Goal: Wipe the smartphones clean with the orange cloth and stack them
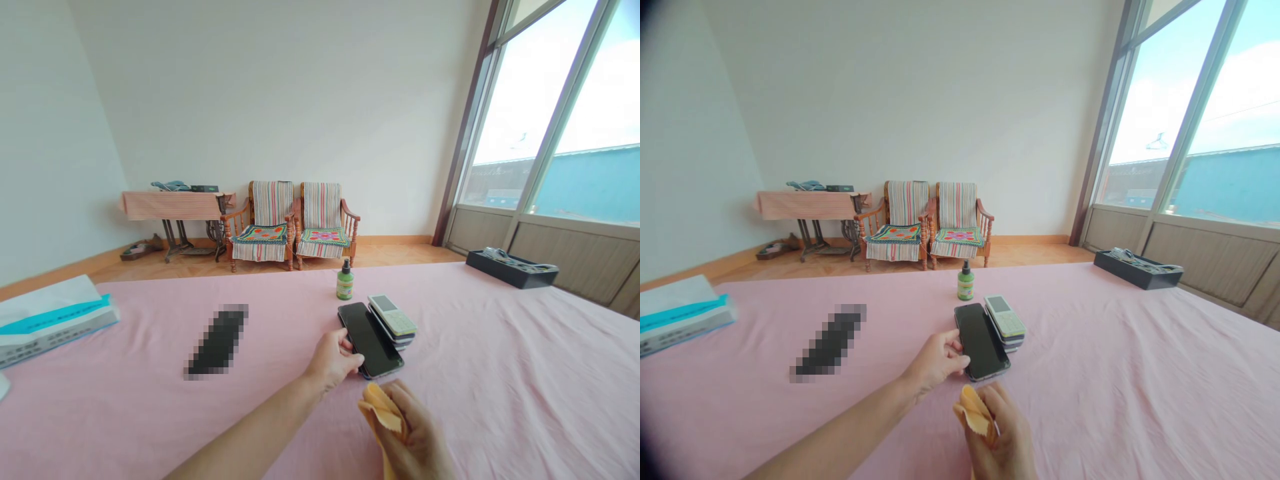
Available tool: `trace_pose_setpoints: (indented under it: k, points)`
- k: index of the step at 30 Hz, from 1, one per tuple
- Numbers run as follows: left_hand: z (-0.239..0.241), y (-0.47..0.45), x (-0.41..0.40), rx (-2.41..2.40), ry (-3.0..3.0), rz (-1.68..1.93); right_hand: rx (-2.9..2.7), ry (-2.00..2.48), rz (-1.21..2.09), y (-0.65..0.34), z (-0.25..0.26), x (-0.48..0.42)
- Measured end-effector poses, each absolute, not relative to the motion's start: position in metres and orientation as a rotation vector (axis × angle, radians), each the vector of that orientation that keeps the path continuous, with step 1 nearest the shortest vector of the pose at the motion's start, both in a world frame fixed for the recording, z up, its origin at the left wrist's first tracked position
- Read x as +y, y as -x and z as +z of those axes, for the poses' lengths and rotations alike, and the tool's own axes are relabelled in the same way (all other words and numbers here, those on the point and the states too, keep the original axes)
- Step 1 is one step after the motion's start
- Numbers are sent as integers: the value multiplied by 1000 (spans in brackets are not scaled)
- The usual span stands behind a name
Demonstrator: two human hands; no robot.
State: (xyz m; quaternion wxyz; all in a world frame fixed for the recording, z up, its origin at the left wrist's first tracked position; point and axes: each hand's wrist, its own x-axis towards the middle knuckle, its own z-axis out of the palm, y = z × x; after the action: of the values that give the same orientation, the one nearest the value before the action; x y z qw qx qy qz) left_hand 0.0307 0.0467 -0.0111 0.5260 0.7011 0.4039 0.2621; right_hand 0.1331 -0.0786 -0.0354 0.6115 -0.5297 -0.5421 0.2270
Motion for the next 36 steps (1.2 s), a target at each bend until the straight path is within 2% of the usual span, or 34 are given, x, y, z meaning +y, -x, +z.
trace_pose_setpoints:
  k: [12, 19, 28, 36]
  points:
    - [-20, -29, 59, 949, -1655, 702, -1249, 1428, 496, -144, -30, -80]
    - [-29, -27, 53, 936, -1604, 776, -1639, 1699, 367, -179, -23, -69]
    - [-38, -29, 55, 916, -1647, 809, -1774, 1740, 213, -170, -26, -55]
    - [-41, -30, 55, 906, -1669, 868, -1742, 1719, 261, -167, -28, -55]
